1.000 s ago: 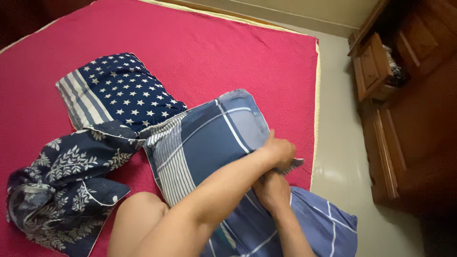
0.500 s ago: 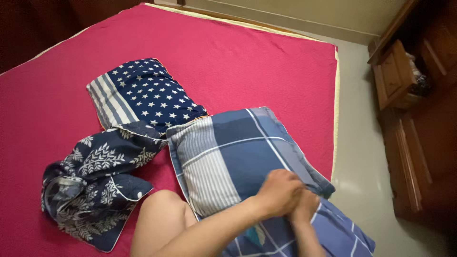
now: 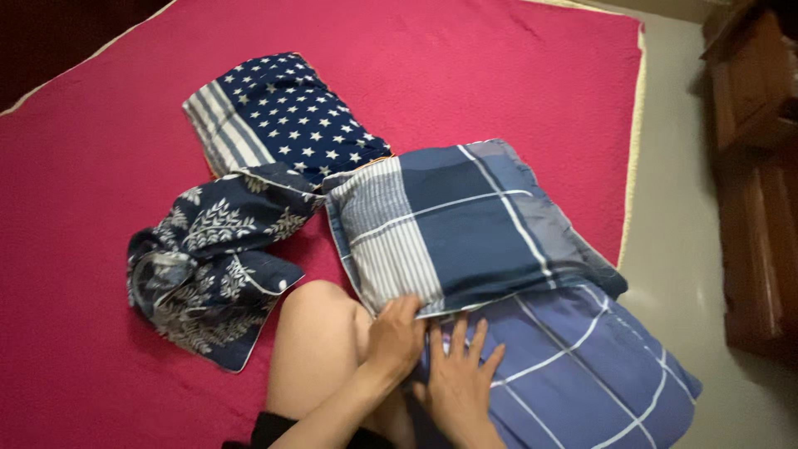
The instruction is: The person places a pillow into a pillowcase and then zips the pillowcase closed while working on a red surface.
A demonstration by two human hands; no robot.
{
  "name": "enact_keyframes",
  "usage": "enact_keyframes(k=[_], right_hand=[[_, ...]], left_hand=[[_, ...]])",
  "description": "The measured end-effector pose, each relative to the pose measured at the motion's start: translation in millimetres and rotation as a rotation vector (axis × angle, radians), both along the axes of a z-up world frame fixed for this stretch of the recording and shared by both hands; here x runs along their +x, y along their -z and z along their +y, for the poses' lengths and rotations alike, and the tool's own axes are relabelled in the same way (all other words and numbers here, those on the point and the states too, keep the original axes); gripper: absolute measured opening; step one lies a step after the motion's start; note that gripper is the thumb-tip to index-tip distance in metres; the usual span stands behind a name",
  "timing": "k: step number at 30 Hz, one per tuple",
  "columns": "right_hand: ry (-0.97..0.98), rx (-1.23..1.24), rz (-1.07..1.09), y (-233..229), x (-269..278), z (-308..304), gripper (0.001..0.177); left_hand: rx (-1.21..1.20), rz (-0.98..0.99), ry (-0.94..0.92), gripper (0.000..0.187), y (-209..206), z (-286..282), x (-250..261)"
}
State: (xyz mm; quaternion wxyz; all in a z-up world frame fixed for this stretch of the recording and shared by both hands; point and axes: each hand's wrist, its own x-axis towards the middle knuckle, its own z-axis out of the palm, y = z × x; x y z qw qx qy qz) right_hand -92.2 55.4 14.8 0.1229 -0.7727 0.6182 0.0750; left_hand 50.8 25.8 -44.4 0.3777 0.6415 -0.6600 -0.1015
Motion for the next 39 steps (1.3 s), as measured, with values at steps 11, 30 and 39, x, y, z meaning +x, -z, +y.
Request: enact_keyframes(k=[11, 30, 39], right_hand=[[0.205, -0.559, -0.85, 87, -73, -97, 0.025], [0.17, -0.906, -0.686, 19, -35, -138, 0.021], [0.055, -0.284, -0.427, 65, 16, -108, 0.032]], left_hand=[[-0.2, 0.228, 0.314, 0.024, -77, 8, -26], [0.566, 0.545, 0.102, 0.037, -76, 27, 1], [0.614, -0.355, 0.108, 0.027, -65, -5, 14]])
